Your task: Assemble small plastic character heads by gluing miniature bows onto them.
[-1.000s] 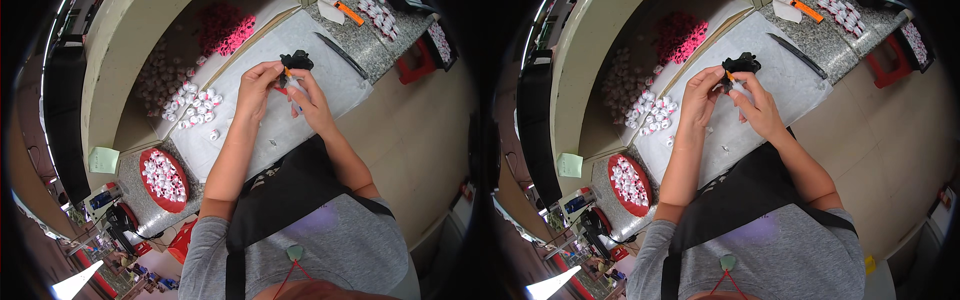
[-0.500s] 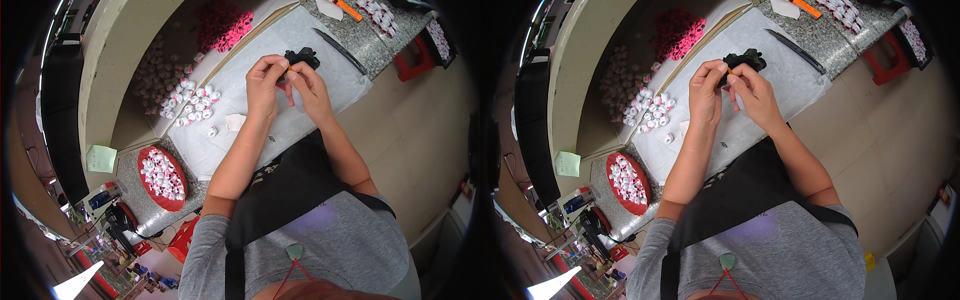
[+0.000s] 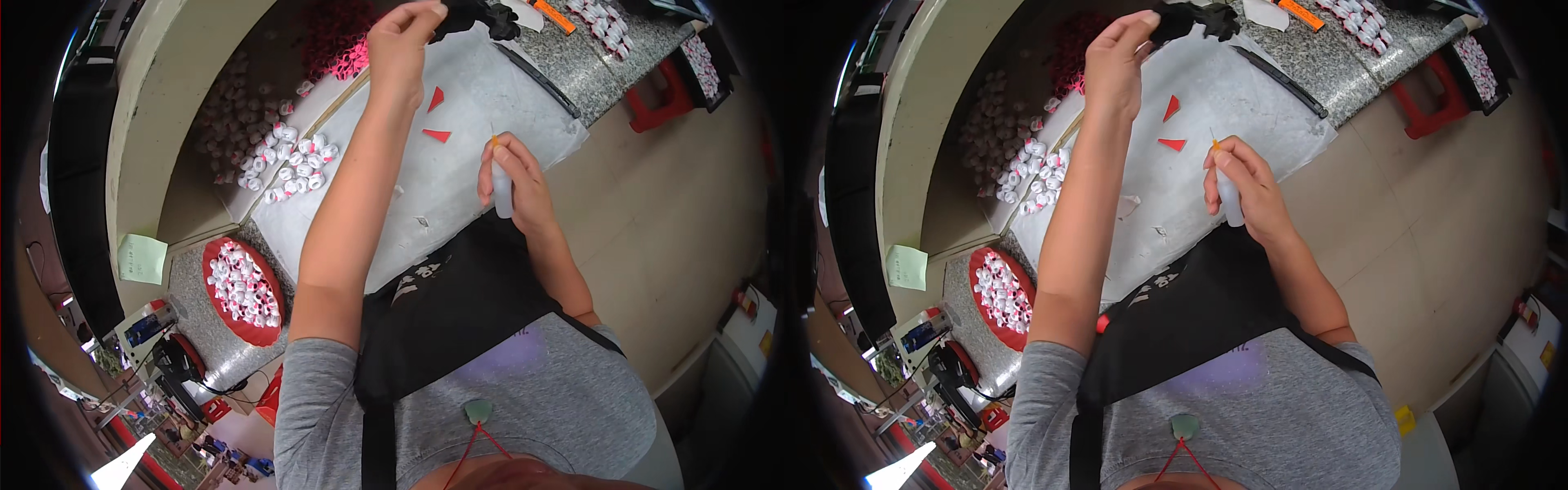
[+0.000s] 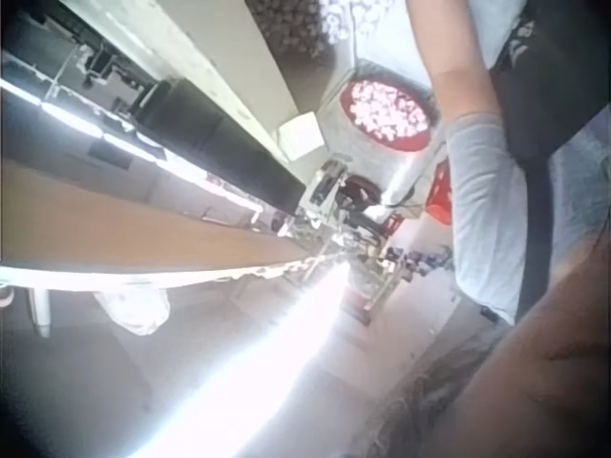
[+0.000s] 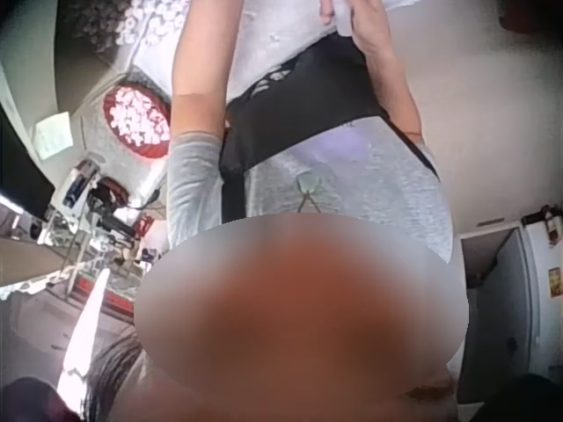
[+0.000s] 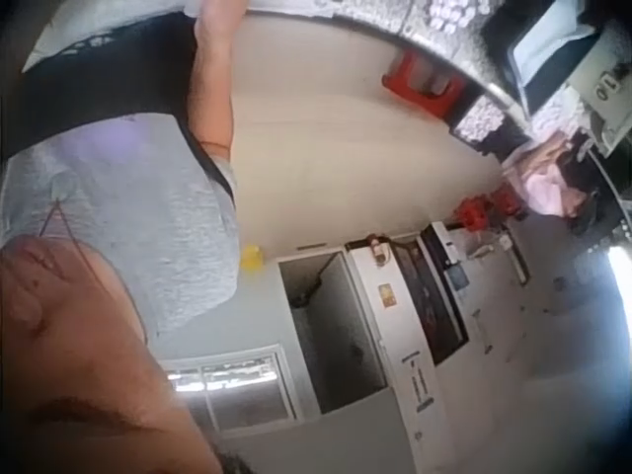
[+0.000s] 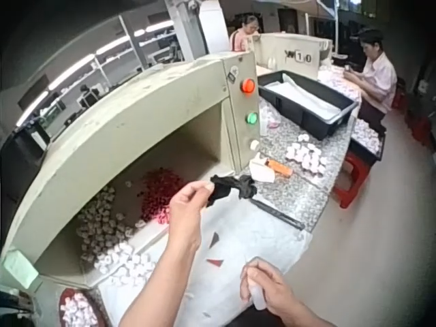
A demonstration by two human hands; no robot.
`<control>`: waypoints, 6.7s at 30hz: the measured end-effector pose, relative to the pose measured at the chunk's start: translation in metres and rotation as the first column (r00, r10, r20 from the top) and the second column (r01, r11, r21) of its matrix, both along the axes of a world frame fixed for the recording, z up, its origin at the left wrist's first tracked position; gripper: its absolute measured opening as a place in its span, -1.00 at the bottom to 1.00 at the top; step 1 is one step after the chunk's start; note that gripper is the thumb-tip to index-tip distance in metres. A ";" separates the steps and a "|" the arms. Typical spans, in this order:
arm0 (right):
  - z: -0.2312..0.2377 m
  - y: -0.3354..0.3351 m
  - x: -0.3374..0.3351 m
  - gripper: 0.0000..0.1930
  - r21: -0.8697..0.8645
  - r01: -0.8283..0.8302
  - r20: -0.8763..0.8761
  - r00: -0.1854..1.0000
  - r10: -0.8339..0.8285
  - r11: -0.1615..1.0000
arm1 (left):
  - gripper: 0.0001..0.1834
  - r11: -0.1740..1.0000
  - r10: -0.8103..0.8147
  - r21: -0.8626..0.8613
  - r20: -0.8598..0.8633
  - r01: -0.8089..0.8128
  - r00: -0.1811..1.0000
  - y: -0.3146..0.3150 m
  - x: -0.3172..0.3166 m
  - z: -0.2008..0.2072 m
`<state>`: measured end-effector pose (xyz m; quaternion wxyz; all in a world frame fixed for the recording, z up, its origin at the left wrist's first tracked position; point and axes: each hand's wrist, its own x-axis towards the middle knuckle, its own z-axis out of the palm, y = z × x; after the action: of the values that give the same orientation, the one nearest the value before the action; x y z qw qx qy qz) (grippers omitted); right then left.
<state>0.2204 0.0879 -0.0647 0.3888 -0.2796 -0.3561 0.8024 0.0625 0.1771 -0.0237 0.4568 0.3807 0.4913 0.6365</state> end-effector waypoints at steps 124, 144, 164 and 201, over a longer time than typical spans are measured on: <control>0.011 -0.017 -0.020 -0.60 0.891 -0.440 0.391 0.614 -0.686 0.114 | -0.69 0.904 -0.284 -0.125 0.542 0.410 0.791 -0.179 -0.007 -0.048; -0.011 0.108 -0.033 -0.76 0.803 -0.593 0.391 0.465 -0.794 0.048 | -0.72 0.963 -0.089 -0.219 0.292 0.158 0.952 -0.162 -0.014 -0.037; 0.030 0.016 -0.039 -0.95 0.460 -0.303 0.362 0.922 0.135 0.835 | -0.83 0.996 -0.037 -0.090 -0.423 -0.001 0.905 -0.162 -0.007 -0.023; 0.009 -0.058 -0.093 -0.72 0.026 -0.456 0.154 0.881 0.448 0.889 | -0.74 0.841 0.308 -0.070 -0.754 -0.536 0.581 -0.244 -0.104 -0.051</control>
<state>0.1269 0.0301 -0.0557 0.1726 -0.2340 -0.4632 0.8372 -0.0415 -0.0673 -0.0745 0.1119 0.3965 0.7936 0.4476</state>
